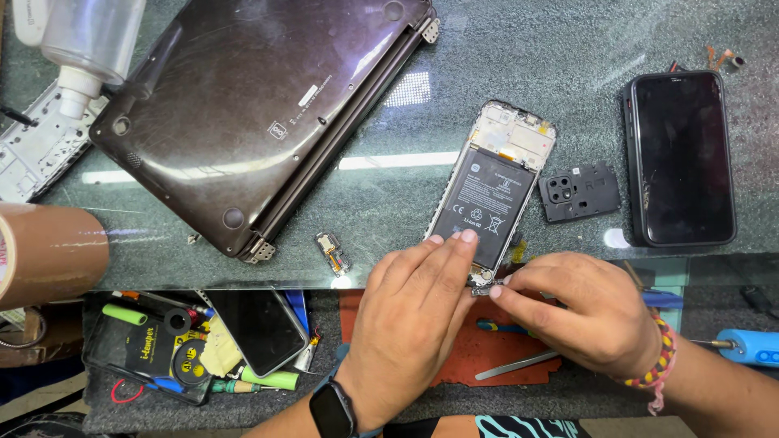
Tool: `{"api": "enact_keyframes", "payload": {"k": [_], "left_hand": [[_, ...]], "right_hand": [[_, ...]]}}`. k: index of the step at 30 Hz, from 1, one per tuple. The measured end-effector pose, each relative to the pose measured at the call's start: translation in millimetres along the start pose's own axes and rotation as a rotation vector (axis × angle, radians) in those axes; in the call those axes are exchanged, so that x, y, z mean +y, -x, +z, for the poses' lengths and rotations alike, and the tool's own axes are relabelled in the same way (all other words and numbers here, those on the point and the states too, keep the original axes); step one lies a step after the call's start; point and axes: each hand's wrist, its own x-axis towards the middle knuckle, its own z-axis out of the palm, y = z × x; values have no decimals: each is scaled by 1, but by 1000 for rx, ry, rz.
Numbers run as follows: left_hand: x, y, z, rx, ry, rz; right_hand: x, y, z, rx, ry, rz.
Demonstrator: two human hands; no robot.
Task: The person cleans a small electronic component with a toothbrush and tweezers, then places it into a disassembled smartphone chassis. They use tweezers to align and press the component into position near the battery area.
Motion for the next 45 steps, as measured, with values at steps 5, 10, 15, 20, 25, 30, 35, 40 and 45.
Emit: {"api": "enact_keyframes", "payload": {"k": [5, 10, 15, 20, 25, 30, 35, 40, 45], "left_hand": [[2, -4, 5, 44, 48, -22], [4, 0, 11, 109, 75, -13], [2, 4, 13, 172, 156, -10], [-7, 4, 8, 124, 212, -4], [-6, 2, 9, 122, 183, 6], [-11, 2, 6, 127, 234, 34], [-25, 12, 3, 528, 503, -165], [-29, 29, 12, 657, 518, -239], [-35, 29, 25, 817, 466, -99]], "right_hand": [[-1, -5, 3, 7, 16, 4], [0, -5, 3, -6, 6, -18], [1, -2, 3, 17, -30, -18], [3, 1, 5, -10, 5, 16], [9, 6, 5, -8, -52, 2], [12, 5, 4, 1, -114, 17], [8, 3, 6, 25, -104, 63], [5, 3, 8, 55, -85, 109], [5, 2, 6, 43, -54, 155]]}}
